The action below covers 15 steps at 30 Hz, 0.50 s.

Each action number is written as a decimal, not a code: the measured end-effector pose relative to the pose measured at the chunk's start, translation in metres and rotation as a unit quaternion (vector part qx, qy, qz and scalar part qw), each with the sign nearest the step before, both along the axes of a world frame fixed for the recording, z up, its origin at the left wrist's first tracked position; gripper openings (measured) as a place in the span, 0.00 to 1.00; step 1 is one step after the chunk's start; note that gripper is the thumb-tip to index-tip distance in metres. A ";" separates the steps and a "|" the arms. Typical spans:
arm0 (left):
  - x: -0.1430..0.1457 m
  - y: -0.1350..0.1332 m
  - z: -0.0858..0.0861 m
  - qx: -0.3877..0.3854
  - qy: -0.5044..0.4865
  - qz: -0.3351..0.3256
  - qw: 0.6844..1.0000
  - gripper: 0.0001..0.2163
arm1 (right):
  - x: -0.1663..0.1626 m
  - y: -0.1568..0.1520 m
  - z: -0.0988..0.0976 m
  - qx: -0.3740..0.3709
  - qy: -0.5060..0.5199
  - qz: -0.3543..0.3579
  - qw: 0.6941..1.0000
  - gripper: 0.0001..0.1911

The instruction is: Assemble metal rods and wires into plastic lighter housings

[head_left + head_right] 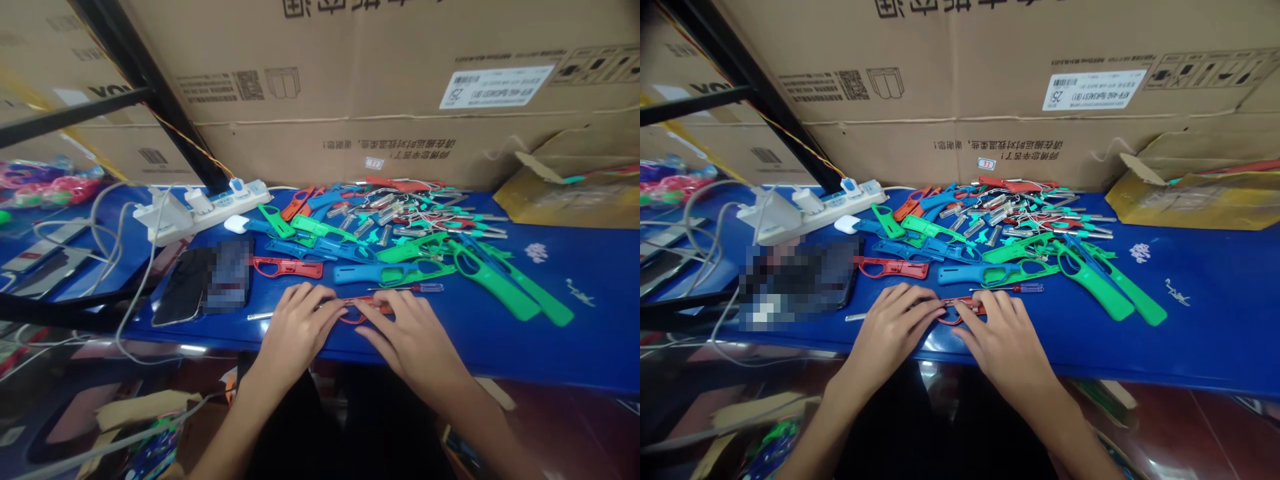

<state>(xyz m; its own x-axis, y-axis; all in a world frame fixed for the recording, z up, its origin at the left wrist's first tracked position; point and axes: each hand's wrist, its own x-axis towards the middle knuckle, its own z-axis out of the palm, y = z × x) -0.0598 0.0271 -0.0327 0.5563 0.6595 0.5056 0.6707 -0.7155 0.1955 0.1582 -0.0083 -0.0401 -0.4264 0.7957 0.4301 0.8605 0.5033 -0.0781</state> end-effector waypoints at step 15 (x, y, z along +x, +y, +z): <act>0.002 -0.001 0.000 -0.020 0.013 -0.005 1.000 0.08 | -0.001 -0.005 -0.002 0.013 -0.027 -0.024 0.999 0.18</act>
